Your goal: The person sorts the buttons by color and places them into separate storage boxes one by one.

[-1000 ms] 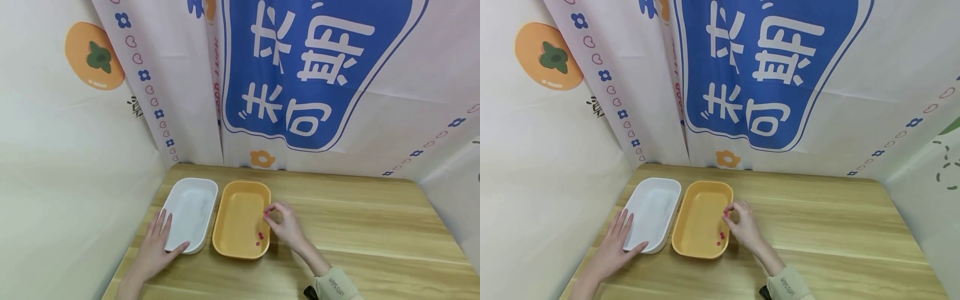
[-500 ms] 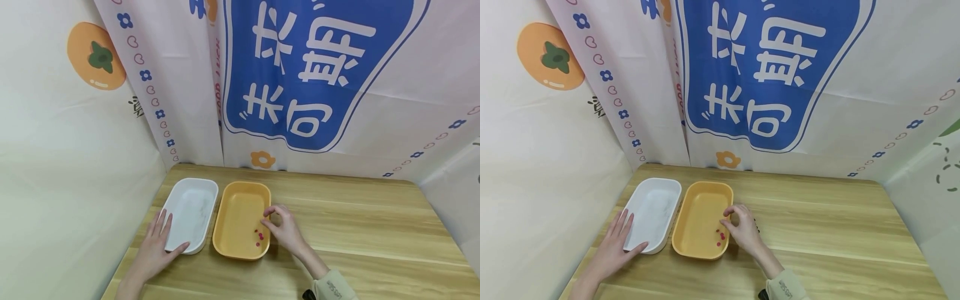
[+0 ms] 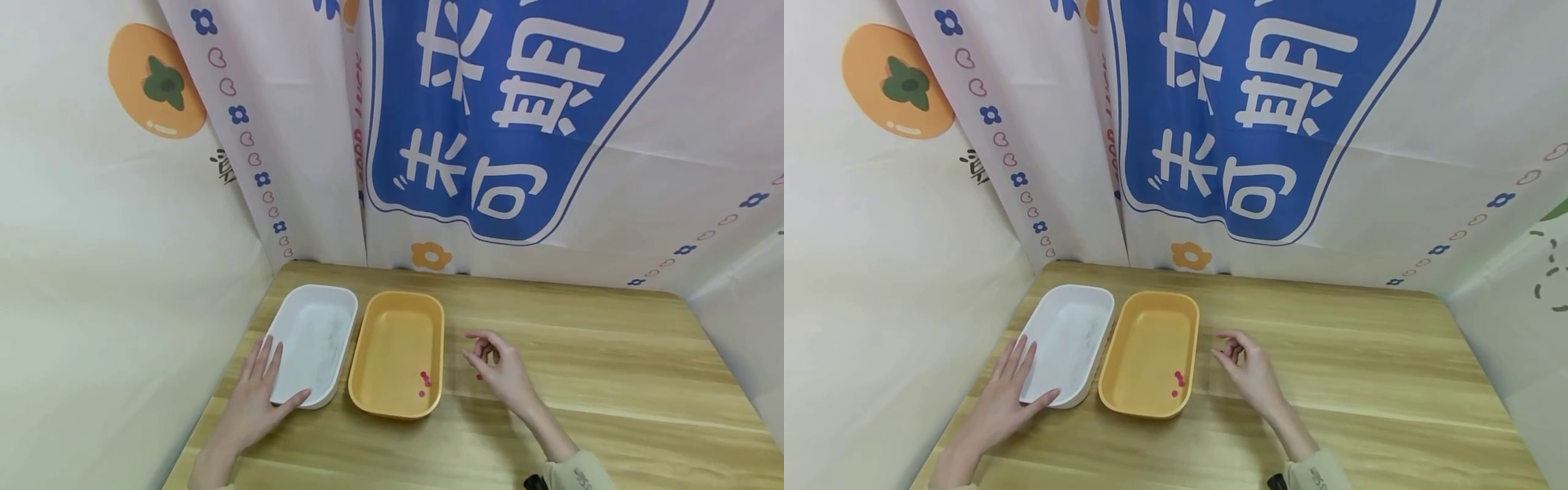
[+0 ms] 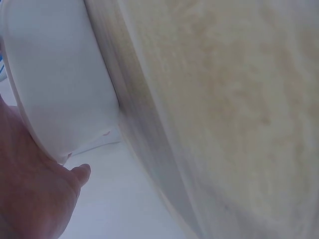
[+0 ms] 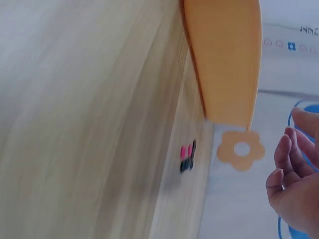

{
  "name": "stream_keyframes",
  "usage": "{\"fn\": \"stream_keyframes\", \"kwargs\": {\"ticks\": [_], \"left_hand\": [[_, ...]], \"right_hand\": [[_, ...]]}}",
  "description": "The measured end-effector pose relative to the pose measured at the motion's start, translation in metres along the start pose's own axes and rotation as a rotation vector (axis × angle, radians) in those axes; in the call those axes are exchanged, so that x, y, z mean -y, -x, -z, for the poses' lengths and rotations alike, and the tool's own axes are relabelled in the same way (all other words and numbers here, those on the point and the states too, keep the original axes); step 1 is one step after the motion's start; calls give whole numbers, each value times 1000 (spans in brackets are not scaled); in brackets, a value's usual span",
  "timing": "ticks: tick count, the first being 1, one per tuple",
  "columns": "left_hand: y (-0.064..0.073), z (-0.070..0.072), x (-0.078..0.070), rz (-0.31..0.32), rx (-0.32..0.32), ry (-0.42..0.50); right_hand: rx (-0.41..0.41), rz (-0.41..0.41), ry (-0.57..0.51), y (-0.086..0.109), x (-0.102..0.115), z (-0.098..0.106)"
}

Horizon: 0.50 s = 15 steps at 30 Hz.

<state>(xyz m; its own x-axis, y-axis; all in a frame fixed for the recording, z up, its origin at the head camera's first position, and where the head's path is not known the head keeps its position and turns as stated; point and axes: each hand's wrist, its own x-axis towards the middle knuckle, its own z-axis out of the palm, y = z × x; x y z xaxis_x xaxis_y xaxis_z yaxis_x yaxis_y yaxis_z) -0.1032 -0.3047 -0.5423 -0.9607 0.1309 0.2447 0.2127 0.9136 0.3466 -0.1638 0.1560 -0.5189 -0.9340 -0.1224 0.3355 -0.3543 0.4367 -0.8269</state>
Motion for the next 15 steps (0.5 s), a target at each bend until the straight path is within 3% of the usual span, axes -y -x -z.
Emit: {"fn": "stream_keyframes", "kwargs": {"ticks": [9,15], "left_hand": [[-5,2,-2,17,39,5],[-4,5,-2,19,24,-6]], "right_hand": [[74,-111,49,12,-24,24],[155,-149,103,17,-40,29]]}}
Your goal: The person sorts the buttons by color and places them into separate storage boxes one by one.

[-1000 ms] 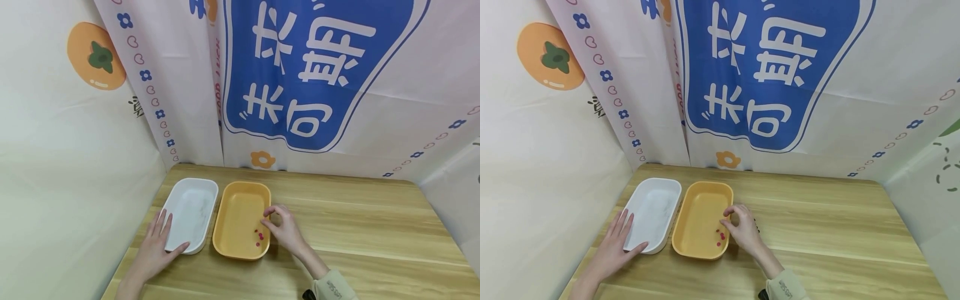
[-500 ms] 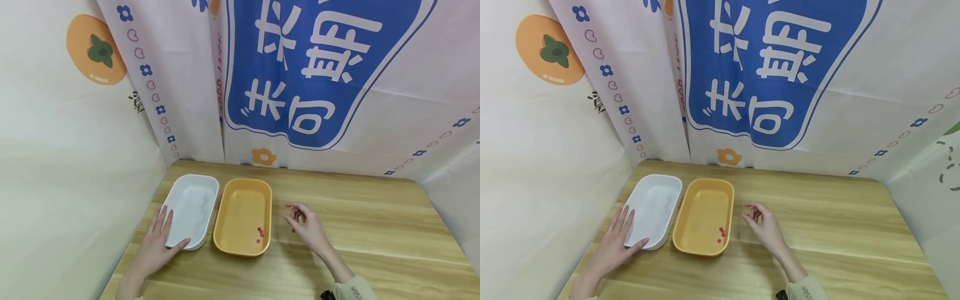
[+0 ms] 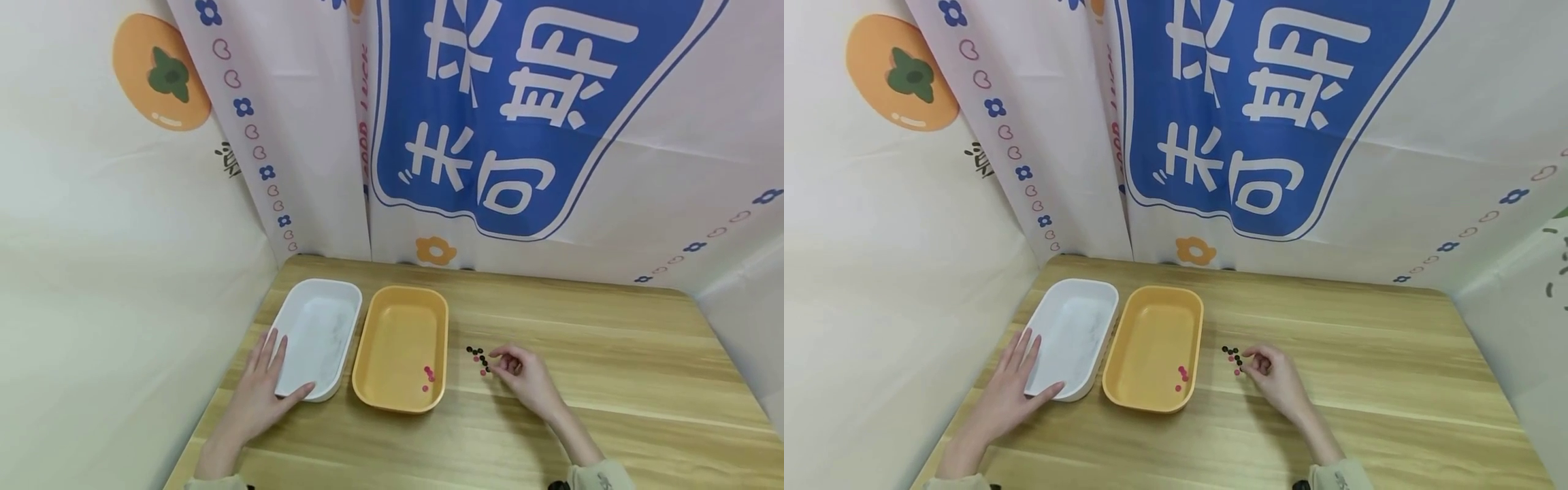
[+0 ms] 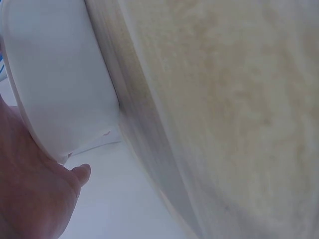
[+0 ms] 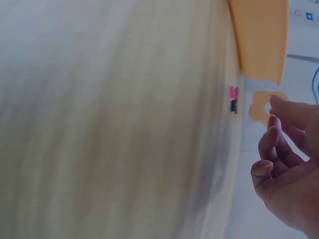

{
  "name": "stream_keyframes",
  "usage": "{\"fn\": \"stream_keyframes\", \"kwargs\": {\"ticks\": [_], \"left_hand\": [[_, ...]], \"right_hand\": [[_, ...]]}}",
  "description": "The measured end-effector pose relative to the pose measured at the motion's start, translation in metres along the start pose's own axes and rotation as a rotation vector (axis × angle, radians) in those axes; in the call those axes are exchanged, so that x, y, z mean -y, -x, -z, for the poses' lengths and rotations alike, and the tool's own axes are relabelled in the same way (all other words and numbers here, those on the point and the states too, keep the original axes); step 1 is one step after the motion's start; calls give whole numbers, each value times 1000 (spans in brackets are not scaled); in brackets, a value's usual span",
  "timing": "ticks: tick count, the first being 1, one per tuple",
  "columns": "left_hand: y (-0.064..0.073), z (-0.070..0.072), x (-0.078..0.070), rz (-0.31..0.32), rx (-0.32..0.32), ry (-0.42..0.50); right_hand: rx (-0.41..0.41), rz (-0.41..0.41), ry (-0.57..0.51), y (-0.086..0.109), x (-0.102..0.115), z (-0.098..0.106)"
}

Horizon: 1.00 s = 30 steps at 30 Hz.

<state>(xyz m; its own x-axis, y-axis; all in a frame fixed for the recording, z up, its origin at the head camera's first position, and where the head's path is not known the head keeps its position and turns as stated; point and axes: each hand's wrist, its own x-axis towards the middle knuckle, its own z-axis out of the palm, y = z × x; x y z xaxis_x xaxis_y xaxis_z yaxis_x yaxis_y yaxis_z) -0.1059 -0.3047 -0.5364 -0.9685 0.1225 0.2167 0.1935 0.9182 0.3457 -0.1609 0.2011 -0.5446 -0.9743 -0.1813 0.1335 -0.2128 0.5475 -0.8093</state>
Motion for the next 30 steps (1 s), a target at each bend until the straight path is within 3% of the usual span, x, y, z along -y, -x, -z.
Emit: {"fn": "stream_keyframes", "kwargs": {"ticks": [13,24,30], "left_hand": [[-2,-3,2,-15,11,-3],[-2,-1,1,-6,32,9],[-3,0,1,3,43,2]], "right_hand": [[100,-28,63,-4,-24,-7],[47,-37,51,-4,-26,-7],[47,-84,48,-5,-29,-9]]}}
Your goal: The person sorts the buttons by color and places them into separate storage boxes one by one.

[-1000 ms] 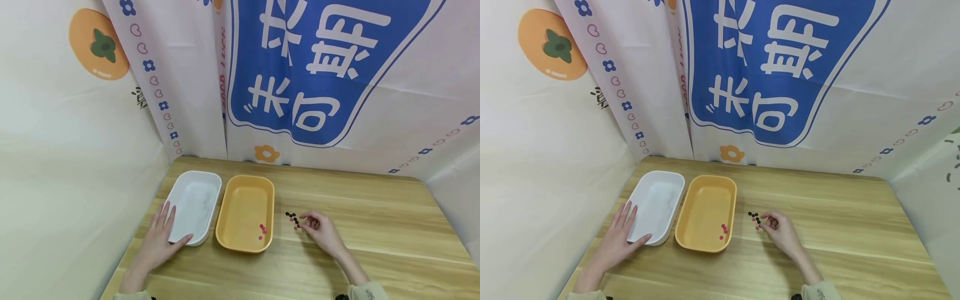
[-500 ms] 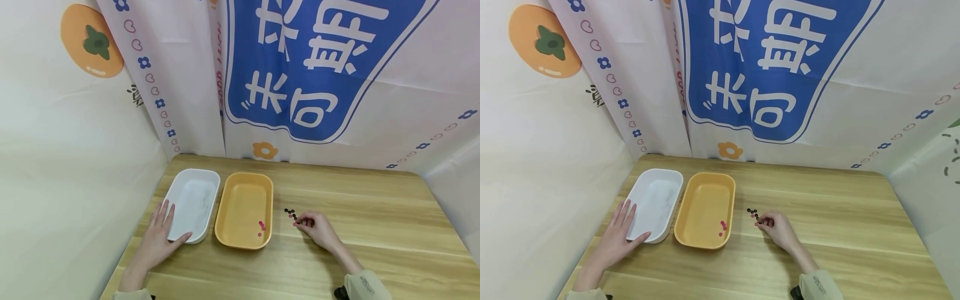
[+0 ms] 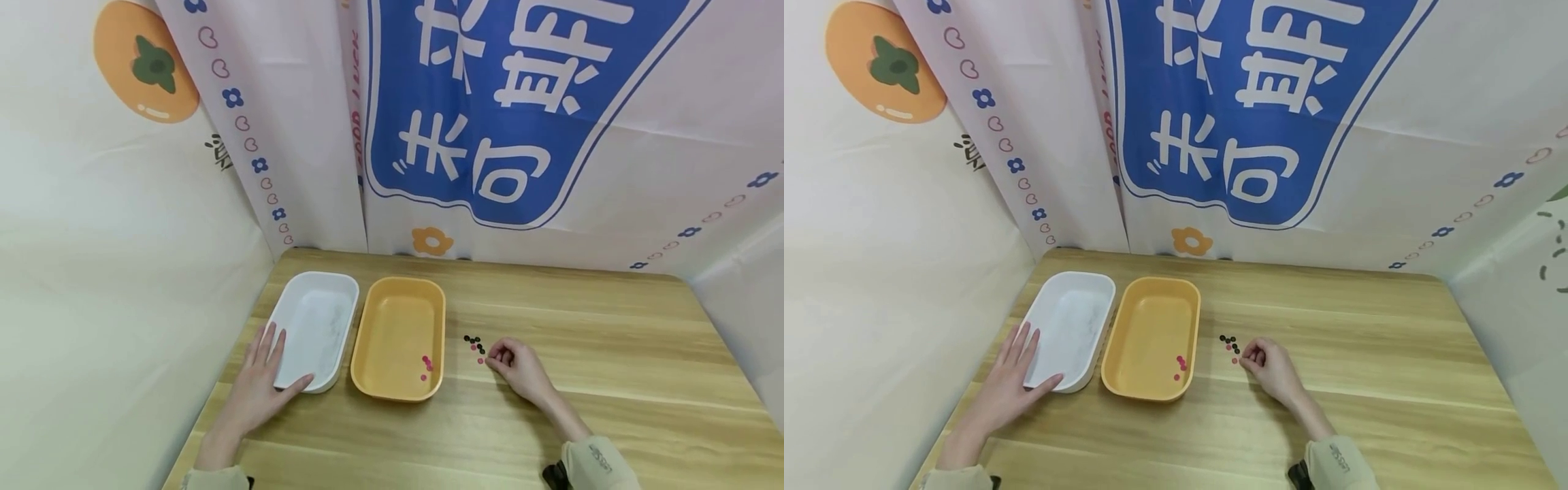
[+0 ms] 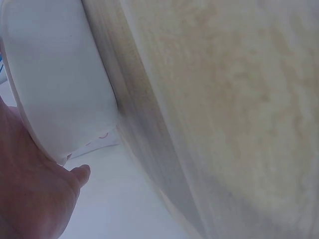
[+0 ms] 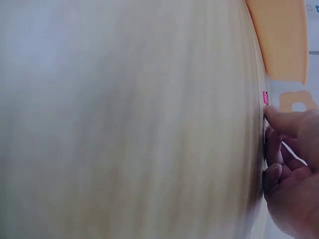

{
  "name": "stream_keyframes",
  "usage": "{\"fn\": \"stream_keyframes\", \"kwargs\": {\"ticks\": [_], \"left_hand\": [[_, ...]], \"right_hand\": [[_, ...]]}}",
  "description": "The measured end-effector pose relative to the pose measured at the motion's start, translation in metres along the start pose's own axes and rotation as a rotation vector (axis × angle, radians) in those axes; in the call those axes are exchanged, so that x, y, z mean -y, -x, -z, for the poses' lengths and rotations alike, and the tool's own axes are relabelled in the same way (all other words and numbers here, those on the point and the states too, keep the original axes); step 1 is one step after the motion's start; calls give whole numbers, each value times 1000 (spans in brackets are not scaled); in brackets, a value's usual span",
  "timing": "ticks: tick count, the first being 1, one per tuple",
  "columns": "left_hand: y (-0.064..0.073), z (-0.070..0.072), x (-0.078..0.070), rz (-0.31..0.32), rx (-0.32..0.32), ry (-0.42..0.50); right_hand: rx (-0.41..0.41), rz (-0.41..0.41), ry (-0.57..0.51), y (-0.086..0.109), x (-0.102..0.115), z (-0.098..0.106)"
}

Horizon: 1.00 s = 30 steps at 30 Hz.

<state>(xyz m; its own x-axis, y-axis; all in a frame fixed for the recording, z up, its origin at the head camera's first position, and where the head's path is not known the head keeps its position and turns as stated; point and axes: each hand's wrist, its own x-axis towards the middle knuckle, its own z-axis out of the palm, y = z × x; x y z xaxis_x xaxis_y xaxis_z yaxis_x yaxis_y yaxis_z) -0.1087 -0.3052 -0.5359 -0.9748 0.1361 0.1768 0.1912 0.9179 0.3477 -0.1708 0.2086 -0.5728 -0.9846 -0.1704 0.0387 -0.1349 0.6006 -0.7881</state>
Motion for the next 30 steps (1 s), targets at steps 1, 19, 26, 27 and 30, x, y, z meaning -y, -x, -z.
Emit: {"fn": "stream_keyframes", "kwargs": {"ticks": [1,19,26,27,30], "left_hand": [[-1,0,0,-1,0,-1],[-3,-1,-1,1,21,19],[-1,2,-3,17,59,14],[-1,2,-3,18,61,13],[-1,3,-5,19,62,18]], "right_hand": [[-9,-4,-7,0,-1,0],[-19,-15,-135,3,-4,5],[-9,-1,-192,8,1,9],[-10,-6,-200,9,3,10],[-22,-7,-213,12,11,13]]}}
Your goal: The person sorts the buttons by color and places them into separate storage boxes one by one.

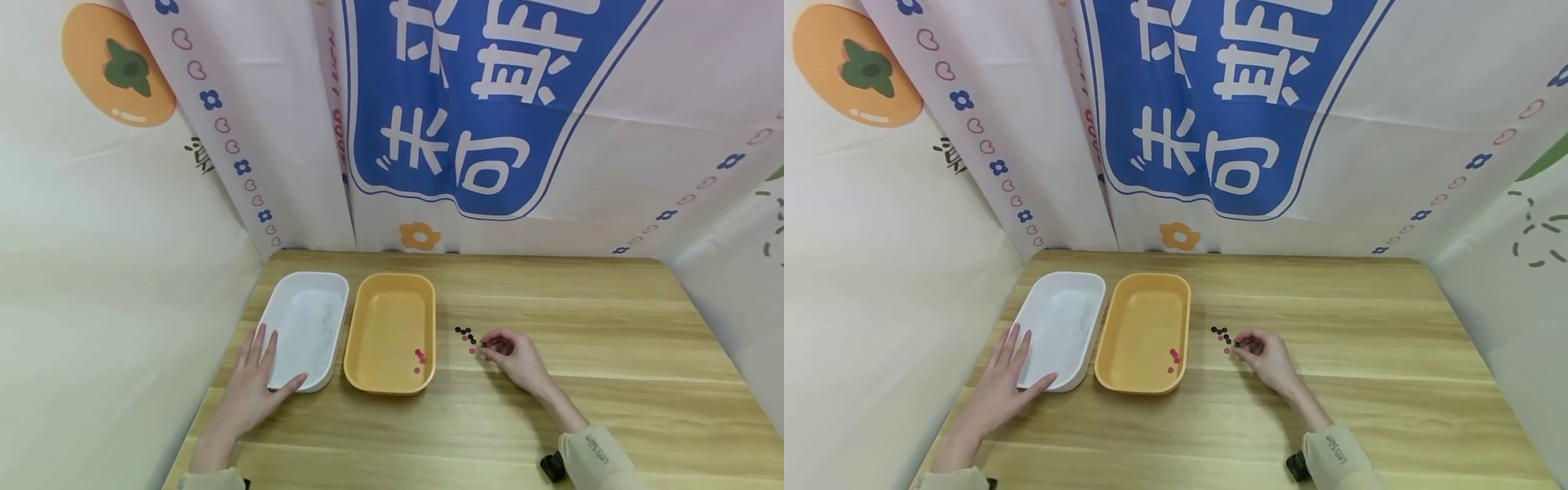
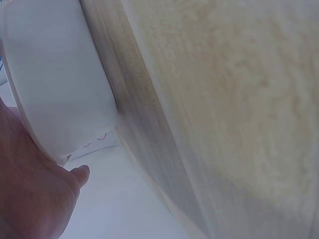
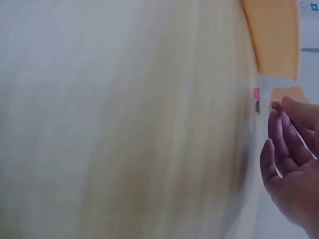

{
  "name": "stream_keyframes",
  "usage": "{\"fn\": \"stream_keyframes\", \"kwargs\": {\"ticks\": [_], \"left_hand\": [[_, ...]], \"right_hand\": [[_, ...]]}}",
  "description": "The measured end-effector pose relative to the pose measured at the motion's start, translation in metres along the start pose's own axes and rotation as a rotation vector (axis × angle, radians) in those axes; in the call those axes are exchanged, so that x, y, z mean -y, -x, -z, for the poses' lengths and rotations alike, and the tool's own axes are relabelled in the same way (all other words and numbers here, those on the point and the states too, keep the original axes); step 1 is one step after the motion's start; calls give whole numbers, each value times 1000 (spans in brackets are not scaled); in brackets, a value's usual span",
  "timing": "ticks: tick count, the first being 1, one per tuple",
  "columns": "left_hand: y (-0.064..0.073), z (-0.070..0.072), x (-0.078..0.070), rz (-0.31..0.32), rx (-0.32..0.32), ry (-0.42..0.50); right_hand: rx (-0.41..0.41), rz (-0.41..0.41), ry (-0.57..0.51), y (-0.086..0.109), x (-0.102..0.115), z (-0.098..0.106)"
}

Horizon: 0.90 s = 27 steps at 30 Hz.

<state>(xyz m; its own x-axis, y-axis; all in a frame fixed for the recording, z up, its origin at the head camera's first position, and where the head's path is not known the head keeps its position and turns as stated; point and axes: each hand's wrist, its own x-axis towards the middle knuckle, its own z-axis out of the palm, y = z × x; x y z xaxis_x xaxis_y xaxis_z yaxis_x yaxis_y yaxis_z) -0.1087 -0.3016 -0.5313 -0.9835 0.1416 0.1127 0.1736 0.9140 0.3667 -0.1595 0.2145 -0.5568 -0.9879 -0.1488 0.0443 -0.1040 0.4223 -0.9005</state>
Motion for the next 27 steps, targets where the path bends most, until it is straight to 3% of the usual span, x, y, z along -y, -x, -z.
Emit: {"fn": "stream_keyframes", "kwargs": {"ticks": [6,15,22,27], "left_hand": [[-3,3,0,6,2,-1],[0,-1,3,10,11,-9],[3,-3,3,1,-16,-2],[2,-12,11,-40,-88,5]], "right_hand": [[-46,47,9,-3,26,0],[-122,254,-26,-3,61,-13],[-118,275,-87,-6,85,-26],[-124,313,-85,-11,93,-32]]}}
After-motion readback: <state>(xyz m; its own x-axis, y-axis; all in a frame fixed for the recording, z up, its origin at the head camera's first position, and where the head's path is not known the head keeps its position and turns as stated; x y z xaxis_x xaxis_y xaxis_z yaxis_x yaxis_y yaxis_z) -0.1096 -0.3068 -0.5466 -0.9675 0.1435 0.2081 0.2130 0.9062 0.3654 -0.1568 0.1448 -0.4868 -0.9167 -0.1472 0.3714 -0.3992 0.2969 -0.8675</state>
